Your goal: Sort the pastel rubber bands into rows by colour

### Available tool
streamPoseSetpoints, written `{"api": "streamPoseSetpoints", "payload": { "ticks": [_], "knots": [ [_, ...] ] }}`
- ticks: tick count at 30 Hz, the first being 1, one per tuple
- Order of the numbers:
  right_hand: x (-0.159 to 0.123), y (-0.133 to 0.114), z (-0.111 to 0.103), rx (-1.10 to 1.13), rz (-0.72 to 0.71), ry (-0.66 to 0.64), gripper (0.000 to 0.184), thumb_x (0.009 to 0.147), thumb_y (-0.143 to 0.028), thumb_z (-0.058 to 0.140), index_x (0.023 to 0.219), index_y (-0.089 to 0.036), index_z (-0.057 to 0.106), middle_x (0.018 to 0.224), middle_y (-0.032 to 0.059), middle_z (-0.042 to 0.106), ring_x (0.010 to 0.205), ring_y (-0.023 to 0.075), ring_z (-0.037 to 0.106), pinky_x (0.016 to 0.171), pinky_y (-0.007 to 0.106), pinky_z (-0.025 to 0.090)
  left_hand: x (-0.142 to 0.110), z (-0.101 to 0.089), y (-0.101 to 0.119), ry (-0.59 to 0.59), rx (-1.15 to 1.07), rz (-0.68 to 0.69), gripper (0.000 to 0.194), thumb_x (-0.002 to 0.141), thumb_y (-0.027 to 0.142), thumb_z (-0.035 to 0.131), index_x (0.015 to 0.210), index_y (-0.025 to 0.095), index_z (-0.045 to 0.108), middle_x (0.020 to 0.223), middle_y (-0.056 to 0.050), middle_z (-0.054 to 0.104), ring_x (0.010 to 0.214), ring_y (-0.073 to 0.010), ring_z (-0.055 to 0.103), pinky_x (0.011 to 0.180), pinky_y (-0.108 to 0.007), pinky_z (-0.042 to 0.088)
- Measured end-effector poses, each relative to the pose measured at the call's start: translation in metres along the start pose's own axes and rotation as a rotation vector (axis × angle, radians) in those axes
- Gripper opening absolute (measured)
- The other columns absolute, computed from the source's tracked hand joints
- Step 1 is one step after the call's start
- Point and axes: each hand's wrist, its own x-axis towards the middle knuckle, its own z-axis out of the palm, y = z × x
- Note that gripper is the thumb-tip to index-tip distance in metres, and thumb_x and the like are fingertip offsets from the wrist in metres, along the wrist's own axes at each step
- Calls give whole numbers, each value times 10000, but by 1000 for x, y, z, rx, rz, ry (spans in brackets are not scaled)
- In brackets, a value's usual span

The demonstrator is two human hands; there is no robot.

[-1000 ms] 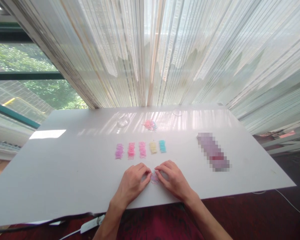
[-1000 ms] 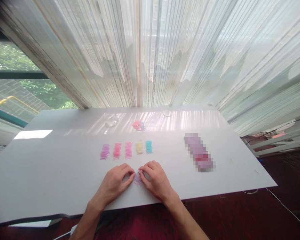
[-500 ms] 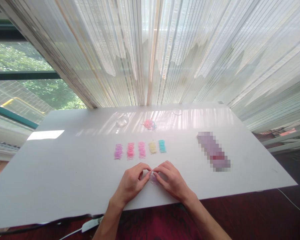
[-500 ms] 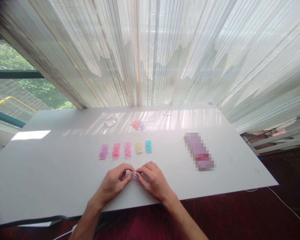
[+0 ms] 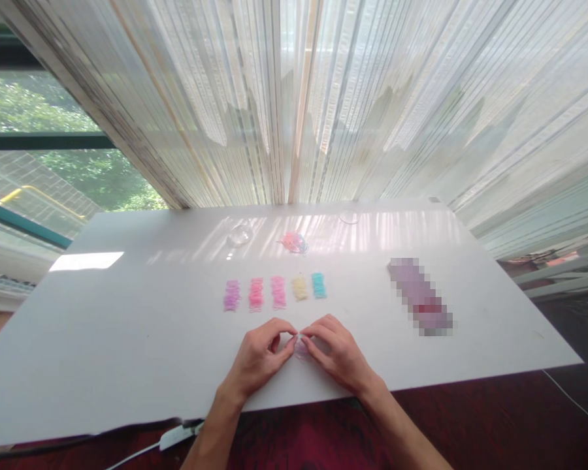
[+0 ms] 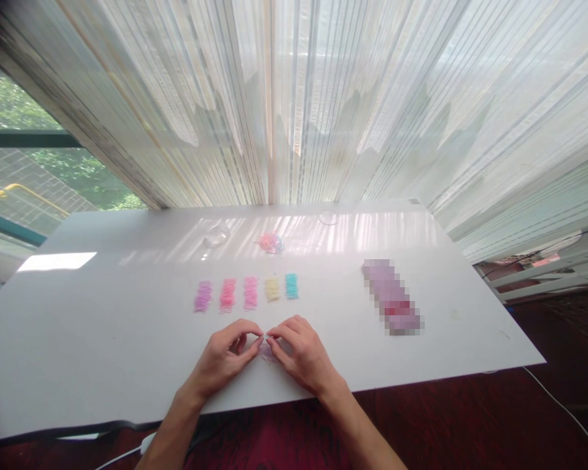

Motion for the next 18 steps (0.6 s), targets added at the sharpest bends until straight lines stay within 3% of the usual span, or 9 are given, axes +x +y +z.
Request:
{"api": "streamPoseSetpoints", "payload": {
  "ticks": [18],
  "knots": [
    [1,-3,-1,-2,5,-5,104,1004,-212,597,1000,-216,701,858,46,705,811,204,624,743,340,528,1,-2,3,-9,14,75,98,947,175,646,988,183,735,802,-21,727,557,-99,496,549,-212,444]
  ]
}}
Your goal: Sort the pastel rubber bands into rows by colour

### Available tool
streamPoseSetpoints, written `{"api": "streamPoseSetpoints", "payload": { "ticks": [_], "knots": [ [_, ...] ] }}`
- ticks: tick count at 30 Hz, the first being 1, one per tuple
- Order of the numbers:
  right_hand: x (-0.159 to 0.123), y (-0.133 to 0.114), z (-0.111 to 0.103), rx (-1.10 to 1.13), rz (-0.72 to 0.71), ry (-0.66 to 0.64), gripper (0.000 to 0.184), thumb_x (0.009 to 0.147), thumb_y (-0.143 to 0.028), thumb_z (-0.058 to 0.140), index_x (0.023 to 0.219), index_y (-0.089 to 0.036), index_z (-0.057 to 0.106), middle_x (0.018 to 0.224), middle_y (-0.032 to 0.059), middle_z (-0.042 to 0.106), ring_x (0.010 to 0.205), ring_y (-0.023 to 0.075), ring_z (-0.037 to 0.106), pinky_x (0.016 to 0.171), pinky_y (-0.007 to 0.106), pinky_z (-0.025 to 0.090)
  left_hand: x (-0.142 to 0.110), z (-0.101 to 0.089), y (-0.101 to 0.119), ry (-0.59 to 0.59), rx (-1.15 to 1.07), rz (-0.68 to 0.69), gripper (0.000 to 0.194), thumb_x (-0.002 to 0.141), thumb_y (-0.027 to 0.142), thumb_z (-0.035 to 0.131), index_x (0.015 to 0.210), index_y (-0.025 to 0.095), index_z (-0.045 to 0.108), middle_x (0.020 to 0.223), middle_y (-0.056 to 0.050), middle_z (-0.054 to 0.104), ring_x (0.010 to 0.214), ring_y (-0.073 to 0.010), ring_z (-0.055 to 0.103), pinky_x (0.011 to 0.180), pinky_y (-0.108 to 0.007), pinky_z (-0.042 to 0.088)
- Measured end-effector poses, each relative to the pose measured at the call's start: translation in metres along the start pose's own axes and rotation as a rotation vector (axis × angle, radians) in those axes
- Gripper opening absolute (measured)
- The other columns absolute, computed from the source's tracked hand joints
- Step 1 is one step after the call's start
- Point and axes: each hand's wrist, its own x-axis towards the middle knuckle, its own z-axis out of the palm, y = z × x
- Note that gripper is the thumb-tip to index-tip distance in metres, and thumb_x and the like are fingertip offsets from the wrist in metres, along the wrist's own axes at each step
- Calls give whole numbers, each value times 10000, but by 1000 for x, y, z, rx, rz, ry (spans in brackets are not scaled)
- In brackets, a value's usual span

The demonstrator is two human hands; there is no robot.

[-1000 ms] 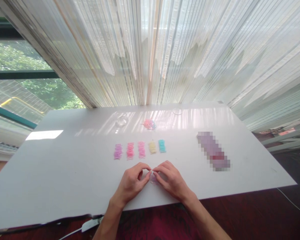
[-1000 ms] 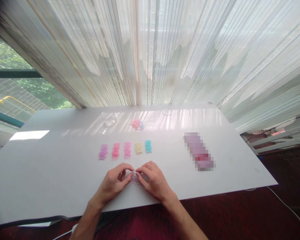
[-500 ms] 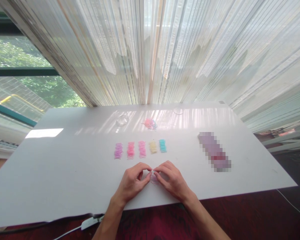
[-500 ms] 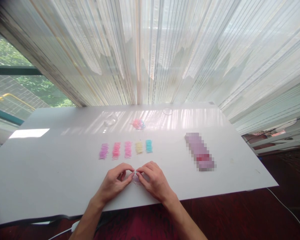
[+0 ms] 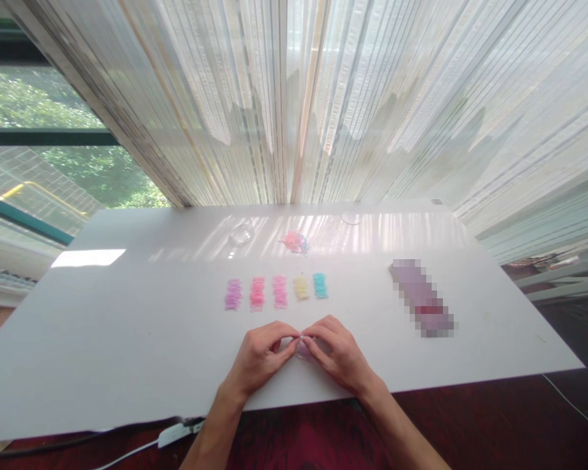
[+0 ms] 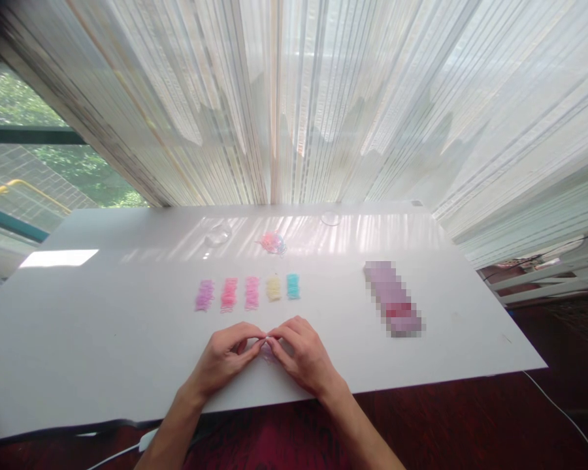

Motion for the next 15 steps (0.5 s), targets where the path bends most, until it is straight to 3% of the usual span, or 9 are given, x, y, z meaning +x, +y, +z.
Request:
{"api": "streamPoseSetpoints", "payload": {
  "ticks": [7,15],
  "knots": [
    [0,0,-1,-7,-7,-12,110,992,-185,594,1009,-221,697,863,48,709,816,207,633,745,347,537,0,-1,0,-5,-22,-7,128,948,157,615,986,178,735,887,-58,738,589,-104,539,570,-217,478],
    [-1,1,0,29,-5,5,116,988,-189,598,1029,-229,699,872,47,711,820,205,641,731,345,543,-1,1,1,15,13,-55,110,924,198,675,1020,192,729,795,-10,698,551,-95,482,523,-207,427]
  ]
}}
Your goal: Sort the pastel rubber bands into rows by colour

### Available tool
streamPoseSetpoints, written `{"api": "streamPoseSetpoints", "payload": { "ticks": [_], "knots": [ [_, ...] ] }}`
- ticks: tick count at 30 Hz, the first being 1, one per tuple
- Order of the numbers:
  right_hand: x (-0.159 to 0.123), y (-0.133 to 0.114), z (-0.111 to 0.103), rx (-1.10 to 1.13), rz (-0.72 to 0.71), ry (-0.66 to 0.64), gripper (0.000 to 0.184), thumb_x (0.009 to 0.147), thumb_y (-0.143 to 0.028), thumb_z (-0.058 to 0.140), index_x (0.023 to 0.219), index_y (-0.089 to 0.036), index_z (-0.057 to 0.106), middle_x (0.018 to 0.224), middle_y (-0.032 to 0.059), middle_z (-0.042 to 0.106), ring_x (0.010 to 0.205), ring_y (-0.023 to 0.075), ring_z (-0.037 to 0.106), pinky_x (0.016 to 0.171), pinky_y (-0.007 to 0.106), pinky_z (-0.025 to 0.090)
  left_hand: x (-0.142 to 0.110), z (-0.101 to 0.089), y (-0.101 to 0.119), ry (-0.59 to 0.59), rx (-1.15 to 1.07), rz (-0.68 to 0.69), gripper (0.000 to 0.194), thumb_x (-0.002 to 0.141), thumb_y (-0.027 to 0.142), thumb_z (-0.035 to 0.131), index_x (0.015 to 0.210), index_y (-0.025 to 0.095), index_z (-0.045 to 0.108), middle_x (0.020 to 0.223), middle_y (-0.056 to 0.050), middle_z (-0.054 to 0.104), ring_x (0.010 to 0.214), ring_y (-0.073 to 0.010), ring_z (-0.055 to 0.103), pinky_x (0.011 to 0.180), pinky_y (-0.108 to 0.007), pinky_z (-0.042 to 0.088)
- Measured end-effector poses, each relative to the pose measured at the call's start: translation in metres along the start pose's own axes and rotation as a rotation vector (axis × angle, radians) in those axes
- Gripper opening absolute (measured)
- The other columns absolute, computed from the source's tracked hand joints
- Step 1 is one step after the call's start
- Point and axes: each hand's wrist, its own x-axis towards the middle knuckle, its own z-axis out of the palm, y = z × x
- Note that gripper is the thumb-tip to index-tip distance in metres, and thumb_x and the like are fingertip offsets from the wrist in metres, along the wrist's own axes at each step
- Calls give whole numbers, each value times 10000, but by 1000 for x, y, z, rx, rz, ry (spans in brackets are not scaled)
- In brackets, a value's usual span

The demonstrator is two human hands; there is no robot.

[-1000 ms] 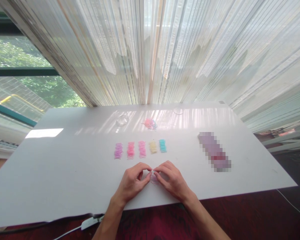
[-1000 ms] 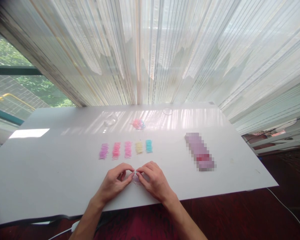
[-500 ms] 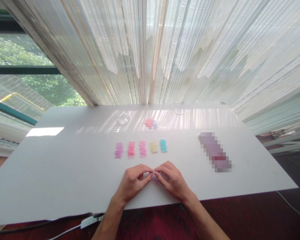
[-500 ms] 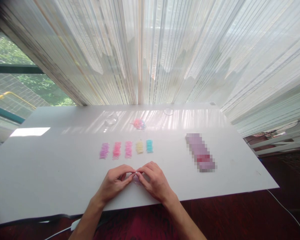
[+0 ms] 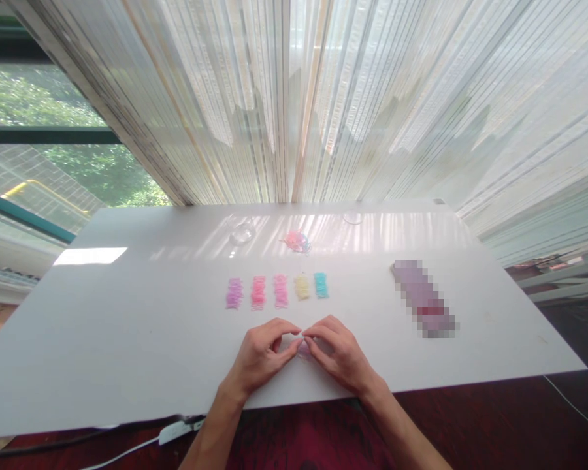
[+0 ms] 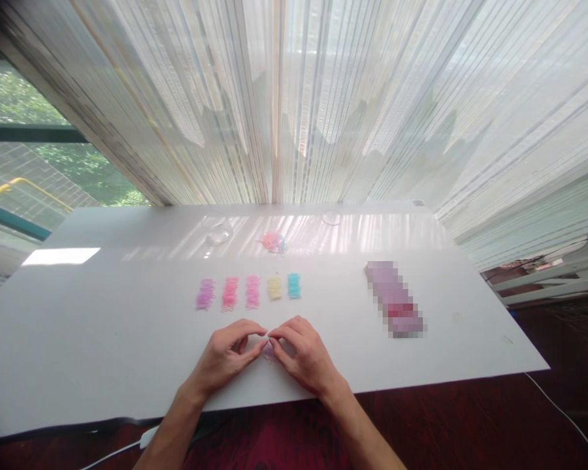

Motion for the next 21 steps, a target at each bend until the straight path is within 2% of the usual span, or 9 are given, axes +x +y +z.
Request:
{"api": "streamPoseSetpoints", "payload": {
  "ticks": [21],
  "knots": [
    [0,-1,-1,-10,27,24,111,976,-179,605,993,-235,700,857,49,695,804,206,641,720,340,544,1,-1,4,19,-5,-31,87,911,192,633,884,180,715,739,-10,681,539,-95,482,510,-203,417]
  ]
}}
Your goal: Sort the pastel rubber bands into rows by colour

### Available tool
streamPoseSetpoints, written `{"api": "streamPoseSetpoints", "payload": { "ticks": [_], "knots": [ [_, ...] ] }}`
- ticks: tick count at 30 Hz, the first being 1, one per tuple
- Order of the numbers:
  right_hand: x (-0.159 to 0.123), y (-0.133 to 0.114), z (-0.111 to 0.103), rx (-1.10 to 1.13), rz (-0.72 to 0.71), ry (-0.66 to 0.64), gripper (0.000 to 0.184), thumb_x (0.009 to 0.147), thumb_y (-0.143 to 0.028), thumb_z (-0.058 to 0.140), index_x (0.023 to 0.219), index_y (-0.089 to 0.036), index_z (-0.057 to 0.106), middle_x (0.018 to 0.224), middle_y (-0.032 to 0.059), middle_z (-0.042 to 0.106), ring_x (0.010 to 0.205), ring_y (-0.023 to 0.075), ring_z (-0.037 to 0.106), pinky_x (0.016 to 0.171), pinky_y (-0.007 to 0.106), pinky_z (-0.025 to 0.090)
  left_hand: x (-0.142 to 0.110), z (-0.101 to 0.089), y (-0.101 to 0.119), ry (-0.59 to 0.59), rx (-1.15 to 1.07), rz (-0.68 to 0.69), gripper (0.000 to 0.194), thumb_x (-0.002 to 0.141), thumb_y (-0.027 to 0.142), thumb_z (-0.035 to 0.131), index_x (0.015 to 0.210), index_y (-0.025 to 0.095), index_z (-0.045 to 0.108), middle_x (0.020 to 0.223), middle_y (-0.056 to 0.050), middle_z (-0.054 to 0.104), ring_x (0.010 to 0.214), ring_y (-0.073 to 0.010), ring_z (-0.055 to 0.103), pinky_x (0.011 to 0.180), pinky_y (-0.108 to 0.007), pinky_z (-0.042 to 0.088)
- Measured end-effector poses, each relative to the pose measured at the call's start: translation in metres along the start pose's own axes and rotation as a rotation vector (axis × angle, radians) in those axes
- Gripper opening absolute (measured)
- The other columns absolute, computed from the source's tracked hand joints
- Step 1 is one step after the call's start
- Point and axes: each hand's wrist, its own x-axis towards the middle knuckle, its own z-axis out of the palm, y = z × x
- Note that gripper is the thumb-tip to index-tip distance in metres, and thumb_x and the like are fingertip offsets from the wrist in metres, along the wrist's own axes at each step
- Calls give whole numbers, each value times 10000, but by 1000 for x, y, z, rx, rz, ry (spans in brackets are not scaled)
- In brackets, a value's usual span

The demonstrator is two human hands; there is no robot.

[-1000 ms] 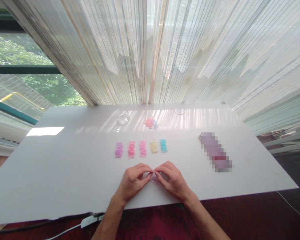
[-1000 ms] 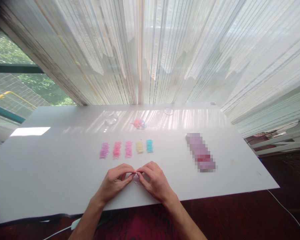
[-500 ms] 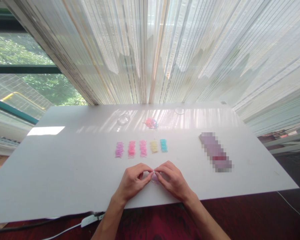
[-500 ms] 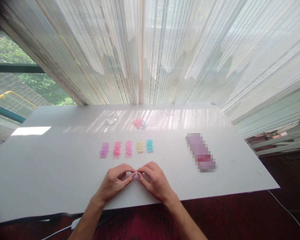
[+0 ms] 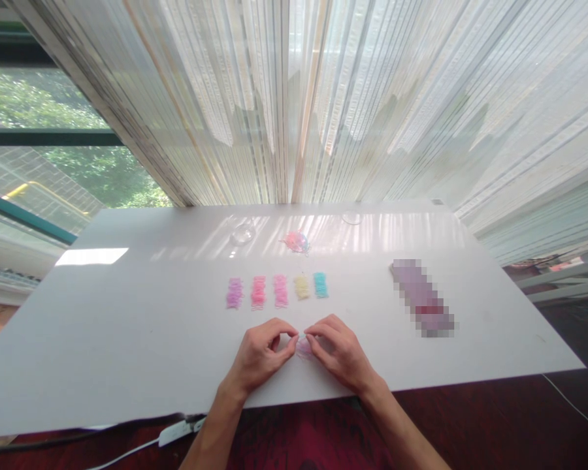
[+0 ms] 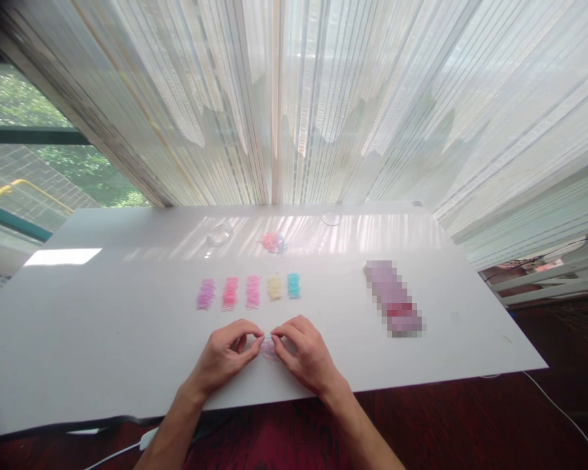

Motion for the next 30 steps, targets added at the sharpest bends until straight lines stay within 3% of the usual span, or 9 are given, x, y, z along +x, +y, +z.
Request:
{"api": "streamPoseSetpoints", "payload": {
  "ticks": [30],
  "knots": [
    [0,0,0,8,-22,-39,87,989,-251,628,993,-235,714,855,39,708,809,202,637,736,338,533,-1,-2,0,-48,30,30,101,933,228,648,920,182,736,737,-16,690,542,-101,481,524,-213,418]
  ]
}}
